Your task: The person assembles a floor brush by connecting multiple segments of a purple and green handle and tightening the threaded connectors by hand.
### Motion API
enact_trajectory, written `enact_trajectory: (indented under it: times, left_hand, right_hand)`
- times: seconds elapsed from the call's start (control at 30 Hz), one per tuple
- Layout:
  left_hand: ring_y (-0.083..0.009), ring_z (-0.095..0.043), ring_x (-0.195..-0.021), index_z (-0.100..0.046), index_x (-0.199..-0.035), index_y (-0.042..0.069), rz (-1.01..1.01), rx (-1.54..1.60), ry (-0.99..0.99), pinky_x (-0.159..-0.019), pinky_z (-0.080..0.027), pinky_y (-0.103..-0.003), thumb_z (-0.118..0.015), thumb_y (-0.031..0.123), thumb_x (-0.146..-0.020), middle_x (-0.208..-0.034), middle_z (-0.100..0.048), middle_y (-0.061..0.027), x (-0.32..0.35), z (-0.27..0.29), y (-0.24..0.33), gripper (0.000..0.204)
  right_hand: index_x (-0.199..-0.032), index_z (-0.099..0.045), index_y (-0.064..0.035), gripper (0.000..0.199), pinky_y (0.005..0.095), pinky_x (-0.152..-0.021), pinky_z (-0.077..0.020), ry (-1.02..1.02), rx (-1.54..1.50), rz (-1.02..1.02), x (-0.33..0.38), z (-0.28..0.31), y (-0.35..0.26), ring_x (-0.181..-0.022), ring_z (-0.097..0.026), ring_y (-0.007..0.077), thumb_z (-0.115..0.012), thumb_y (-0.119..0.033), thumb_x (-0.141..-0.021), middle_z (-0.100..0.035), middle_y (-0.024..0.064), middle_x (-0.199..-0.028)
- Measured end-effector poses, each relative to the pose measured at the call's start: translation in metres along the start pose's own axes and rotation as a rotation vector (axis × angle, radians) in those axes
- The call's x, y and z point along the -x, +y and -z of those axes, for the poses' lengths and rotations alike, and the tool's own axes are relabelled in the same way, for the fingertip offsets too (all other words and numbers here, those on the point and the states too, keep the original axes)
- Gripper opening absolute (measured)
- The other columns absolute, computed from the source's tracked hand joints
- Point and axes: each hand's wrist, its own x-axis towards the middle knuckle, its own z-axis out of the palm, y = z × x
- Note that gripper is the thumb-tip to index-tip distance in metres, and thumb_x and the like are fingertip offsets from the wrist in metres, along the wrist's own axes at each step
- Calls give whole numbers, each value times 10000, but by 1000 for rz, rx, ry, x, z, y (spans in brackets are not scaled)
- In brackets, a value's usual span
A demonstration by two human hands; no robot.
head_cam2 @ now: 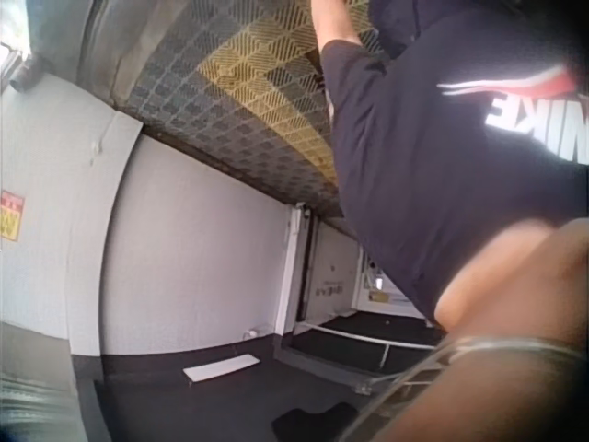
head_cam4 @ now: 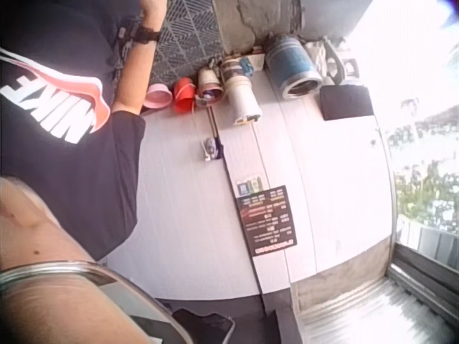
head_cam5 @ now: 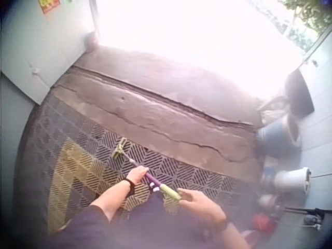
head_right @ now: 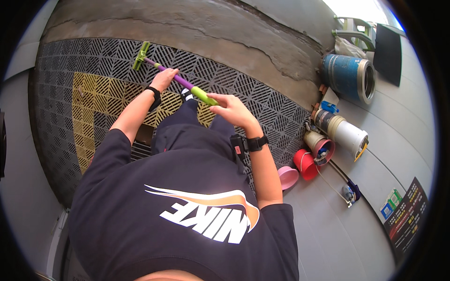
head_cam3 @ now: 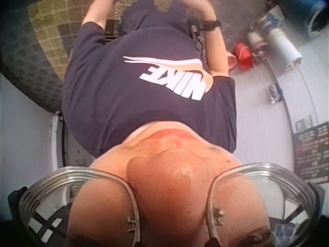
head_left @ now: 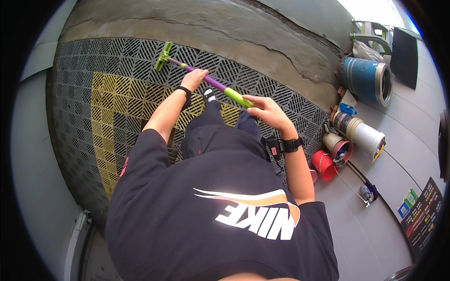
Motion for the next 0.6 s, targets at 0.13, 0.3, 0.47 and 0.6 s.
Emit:
enact_trajectory:
  times: [0.13, 0.3, 0.47, 0.6]
  left_hand:
    - [-236, -678, -982, -578, -1065, 156, -115, 16, 106, -748, -604, -409, -566, 146, -947, -947, -671, -30, -19, -29, 14, 119]
    - [-268, -664, -940, -556, -1036, 100, -20, -26, -33, -759, -573, -419, -587, 97, -913, -897, -645, -61, -16, -42, 56, 126]
    - [-260, -704, -916, -581, -1027, 130, -139, -37, -29, -745, -604, -397, -607, 169, -921, -884, -683, -66, -39, -50, 104, 117]
    - [-273, -706, -811, -588, -961, 124, -211, -60, -17, -667, -586, -423, -603, 185, -915, -787, -670, -71, -48, -79, 177, 78]
  right_hand:
    - [-1371, -579, -102, 535, 478, -936, -537, 112, 382, -40, -30, -25, 3, -1051, -666, 432, -628, -249, -859, -700, 254, -1121]
    - [-1278, -577, -156, 391, 514, -820, -552, 120, 629, -170, -10, -34, 25, -928, -692, 404, -647, -285, -916, -715, 211, -945]
    - [-1301, -575, -174, 396, 514, -784, -556, 161, 633, -164, 30, -2, 55, -883, -697, 402, -632, -292, -928, -714, 205, -911]
    - [-1374, -580, -161, 473, 496, -821, -557, 164, 614, -196, 83, 30, 94, -926, -698, 388, -630, -305, -926, -722, 204, -1004]
